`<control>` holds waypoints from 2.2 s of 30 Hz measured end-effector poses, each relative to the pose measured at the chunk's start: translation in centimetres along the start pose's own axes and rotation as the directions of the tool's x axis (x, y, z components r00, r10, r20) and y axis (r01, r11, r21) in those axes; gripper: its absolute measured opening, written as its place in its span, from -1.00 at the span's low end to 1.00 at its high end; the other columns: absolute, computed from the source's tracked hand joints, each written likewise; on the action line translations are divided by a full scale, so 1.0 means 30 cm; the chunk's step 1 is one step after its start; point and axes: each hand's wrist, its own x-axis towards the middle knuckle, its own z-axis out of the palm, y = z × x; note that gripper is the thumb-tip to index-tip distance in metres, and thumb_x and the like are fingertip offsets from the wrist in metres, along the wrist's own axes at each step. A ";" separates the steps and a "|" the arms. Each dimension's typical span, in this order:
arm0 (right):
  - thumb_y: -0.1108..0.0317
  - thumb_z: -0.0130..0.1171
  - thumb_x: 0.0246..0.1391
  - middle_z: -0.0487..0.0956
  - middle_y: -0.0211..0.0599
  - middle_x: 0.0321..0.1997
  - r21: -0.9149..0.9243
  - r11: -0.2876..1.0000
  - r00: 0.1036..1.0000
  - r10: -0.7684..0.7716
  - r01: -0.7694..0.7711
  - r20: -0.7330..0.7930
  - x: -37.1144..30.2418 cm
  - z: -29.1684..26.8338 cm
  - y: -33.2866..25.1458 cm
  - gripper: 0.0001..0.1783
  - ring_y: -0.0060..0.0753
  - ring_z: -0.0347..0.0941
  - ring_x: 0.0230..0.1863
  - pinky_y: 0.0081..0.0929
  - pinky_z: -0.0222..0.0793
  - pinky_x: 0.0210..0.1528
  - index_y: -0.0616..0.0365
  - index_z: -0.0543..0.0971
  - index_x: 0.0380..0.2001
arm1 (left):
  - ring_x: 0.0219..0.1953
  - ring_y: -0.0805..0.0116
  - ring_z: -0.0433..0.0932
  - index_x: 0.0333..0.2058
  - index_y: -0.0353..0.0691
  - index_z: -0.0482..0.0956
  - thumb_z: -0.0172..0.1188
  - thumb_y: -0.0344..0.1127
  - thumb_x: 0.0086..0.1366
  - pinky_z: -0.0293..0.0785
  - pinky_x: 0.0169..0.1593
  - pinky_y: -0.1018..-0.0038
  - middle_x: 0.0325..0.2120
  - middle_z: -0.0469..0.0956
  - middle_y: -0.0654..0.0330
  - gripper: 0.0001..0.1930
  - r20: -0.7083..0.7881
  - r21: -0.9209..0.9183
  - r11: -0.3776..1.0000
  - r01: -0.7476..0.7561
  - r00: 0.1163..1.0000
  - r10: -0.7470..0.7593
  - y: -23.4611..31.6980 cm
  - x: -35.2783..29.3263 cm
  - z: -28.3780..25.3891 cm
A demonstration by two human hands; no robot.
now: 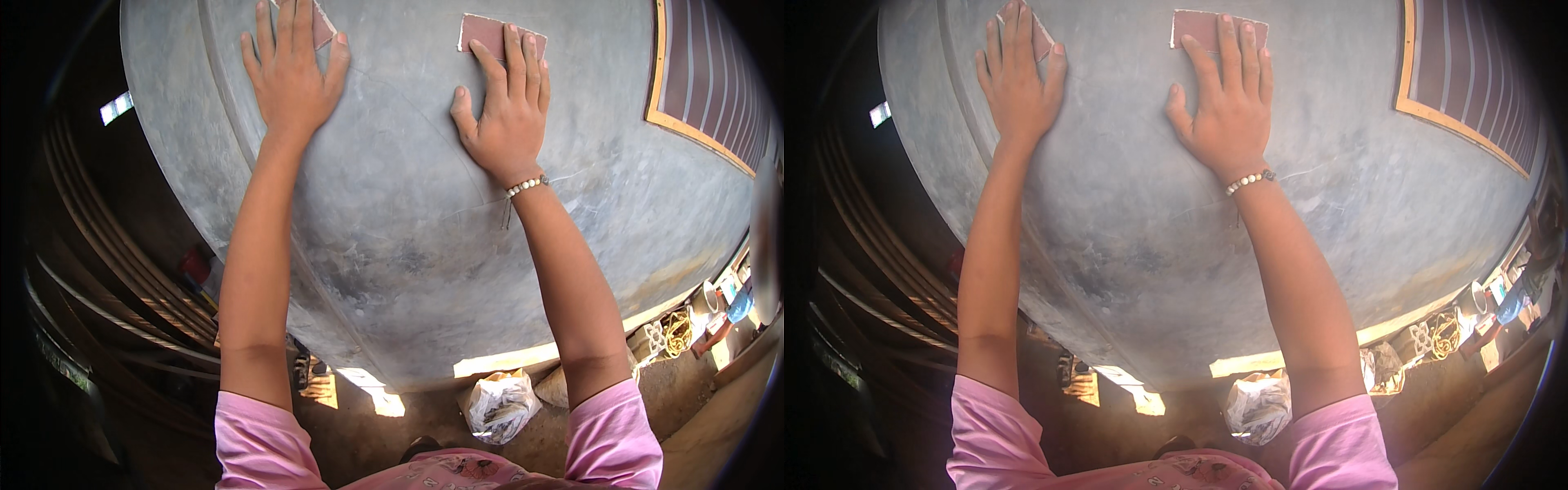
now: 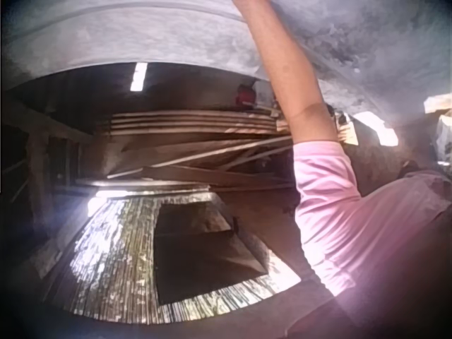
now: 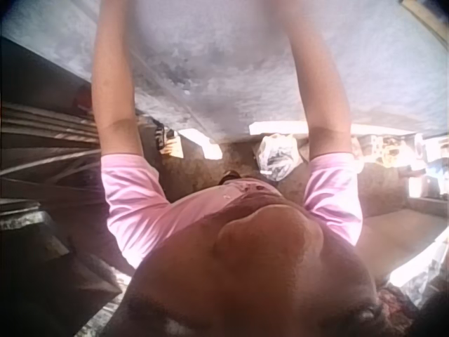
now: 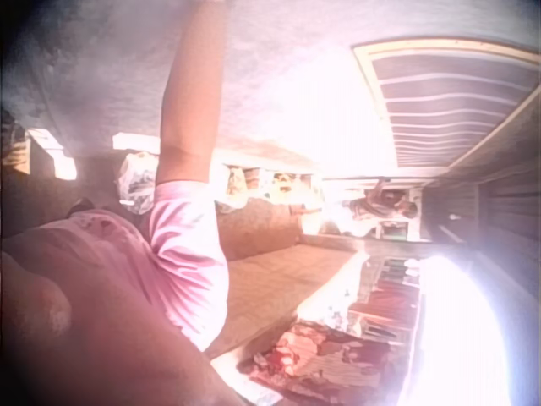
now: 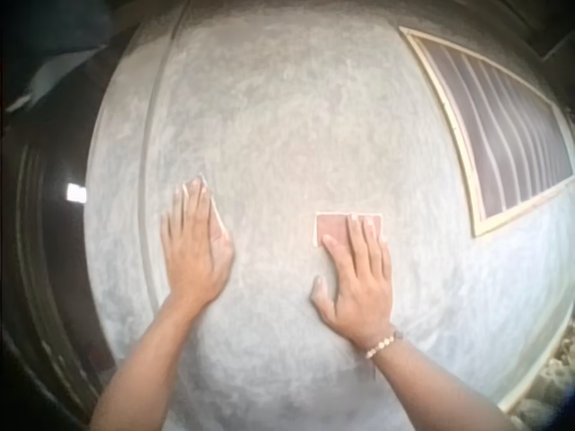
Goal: The person sands a large flat wooden panel using two pieces of sandpaper, one in each hand. They move the sandpaper back and forth across the surface, covering different areas. Another person briefly appears in the background.
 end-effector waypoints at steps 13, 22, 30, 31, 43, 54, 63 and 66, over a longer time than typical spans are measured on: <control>0.04 0.25 0.14 0.36 -0.12 0.59 -0.025 1.000 1.000 0.010 -0.010 0.001 -0.002 0.004 0.003 -0.40 0.03 0.19 0.62 0.11 0.06 0.60 -0.17 0.63 0.27 | 0.65 -0.08 -0.02 0.54 -0.27 0.19 0.04 -0.18 0.46 -0.15 0.61 -0.13 0.61 0.09 0.05 -0.27 0.022 0.008 1.000 0.002 1.000 -0.002 0.001 0.010 -0.004; 0.06 0.25 0.12 0.39 -0.10 0.57 -0.024 1.000 1.000 0.008 -0.009 -0.017 -0.003 0.005 0.001 -0.40 0.03 0.21 0.61 0.11 0.08 0.59 -0.18 0.64 0.27 | 0.66 -0.06 -0.09 0.58 -0.24 0.11 -0.03 -0.18 0.51 -0.21 0.63 -0.10 0.64 0.00 0.07 -0.28 0.093 0.034 0.999 0.039 0.995 -0.042 0.011 0.013 -0.008; 0.08 0.26 0.10 0.35 0.05 0.59 -0.009 1.000 1.000 -0.008 0.008 0.001 -0.003 -0.001 0.002 -0.36 0.13 0.21 0.62 0.17 0.10 0.58 -0.13 0.63 0.29 | 0.66 -0.06 -0.06 0.57 -0.22 0.14 0.00 -0.15 0.49 -0.15 0.62 -0.12 0.63 0.03 0.09 -0.27 0.044 0.034 0.999 0.004 0.999 -0.005 0.003 0.011 -0.005; 0.08 0.26 0.10 0.35 0.07 0.59 -0.007 1.000 1.000 -0.007 0.007 0.012 -0.004 -0.002 0.002 -0.35 0.15 0.20 0.62 0.18 0.10 0.59 -0.12 0.63 0.30 | 0.66 -0.06 -0.06 0.57 -0.22 0.14 0.00 -0.15 0.49 -0.15 0.62 -0.12 0.63 0.03 0.09 -0.26 0.047 0.036 0.999 0.007 0.999 -0.009 0.003 0.011 -0.005; 0.07 0.20 0.21 0.22 0.20 0.64 0.004 0.999 0.993 0.045 -0.046 0.113 -0.074 -0.041 -0.009 -0.28 0.18 0.04 0.69 0.13 -0.09 0.65 0.03 0.50 0.42 | 0.65 -0.07 -0.06 0.57 -0.22 0.15 -0.01 -0.16 0.49 -0.14 0.62 -0.10 0.63 0.04 0.10 -0.27 0.052 0.041 0.999 0.003 0.999 -0.006 0.009 0.003 -0.001; -0.03 0.17 0.23 0.18 0.22 0.66 -0.034 0.998 0.979 0.067 -0.062 0.195 -0.150 -0.084 -0.017 -0.21 0.27 0.02 0.68 0.22 -0.08 0.63 -0.02 0.45 0.49 | 0.64 -0.11 -0.01 0.55 -0.22 0.18 0.01 -0.18 0.47 -0.11 0.60 -0.12 0.62 0.08 0.07 -0.28 0.032 0.048 0.999 -0.013 0.999 0.012 0.001 -0.004 0.004; -0.10 0.23 0.17 0.15 0.36 0.64 -0.089 0.987 0.910 0.156 -0.131 0.383 -0.610 -0.198 -0.053 -0.19 0.40 -0.05 0.68 0.32 -0.10 0.62 -0.05 0.48 0.45 | 0.59 -0.15 0.12 0.51 -0.25 0.27 0.09 -0.23 0.43 0.01 0.56 -0.13 0.58 0.18 0.04 -0.30 -0.080 0.013 0.999 -0.049 0.996 0.050 0.000 -0.005 0.009; -0.14 0.27 0.17 0.16 0.42 0.61 -0.110 0.990 0.826 0.132 -0.085 0.548 -0.897 -0.311 -0.088 -0.18 0.46 -0.05 0.66 0.34 -0.12 0.63 -0.03 0.49 0.44 | 0.59 -0.14 0.12 0.51 -0.24 0.28 0.09 -0.22 0.43 0.01 0.56 -0.13 0.57 0.19 0.03 -0.31 -0.083 0.015 0.999 -0.044 0.996 0.045 0.004 -0.005 0.005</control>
